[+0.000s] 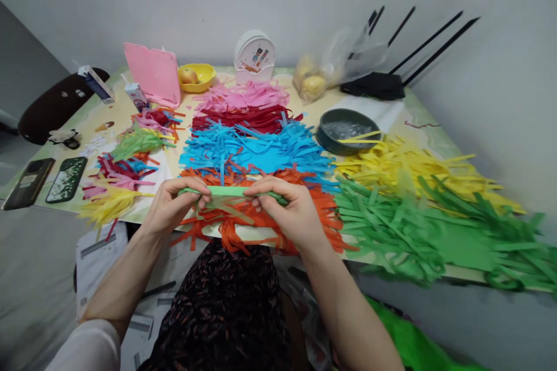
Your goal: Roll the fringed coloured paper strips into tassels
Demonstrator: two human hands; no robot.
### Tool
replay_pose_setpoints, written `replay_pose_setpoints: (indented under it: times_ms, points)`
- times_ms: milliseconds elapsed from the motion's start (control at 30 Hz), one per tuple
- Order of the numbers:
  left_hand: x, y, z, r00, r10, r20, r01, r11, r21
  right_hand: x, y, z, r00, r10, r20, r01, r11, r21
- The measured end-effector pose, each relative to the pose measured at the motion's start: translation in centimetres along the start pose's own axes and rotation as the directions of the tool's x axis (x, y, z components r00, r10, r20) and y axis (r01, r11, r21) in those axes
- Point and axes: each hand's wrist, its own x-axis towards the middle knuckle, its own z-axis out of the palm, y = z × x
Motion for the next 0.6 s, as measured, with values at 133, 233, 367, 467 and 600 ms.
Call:
replay_pose_setpoints:
  times_ms: [133, 233, 367, 467, 600]
  points:
    - [-0.1, 0.7, 0.2, 0.998, 0.053, -0.021, -0.047, 0.975, 0.216, -0.2, -0.6, 0.1, 0.997, -0.082, 0.002, 0.081, 0.982, -0.173]
    - [-0.2, 1.2, 0.6, 0.990, 0.133, -0.046, -0.097, 0.885, 0.455, -0.5, -0.9, 0.3, 0.996, -0.087, -0.032, 0.071, 0.937, -0.343]
    - [-0.3, 1.3, 0.9, 0.971, 0.237, 0.013, -0.186, 0.725, 0.663, -0.7, -0.9, 0.5, 0.992, -0.124, -0.027, 0.094, 0.861, -0.500]
    - [-0.3, 1.2, 0.9, 0.984, 0.178, -0.010, -0.128, 0.744, 0.656, -0.6, -0.9, 0.5, 0.996, -0.084, -0.032, 0.058, 0.872, -0.487]
    - [-0.3, 1.0, 0.9, 1.000, -0.018, -0.015, 0.022, 0.953, 0.302, -0.4, -0.8, 0.7, 0.997, 0.066, -0.033, -0.071, 0.981, -0.180]
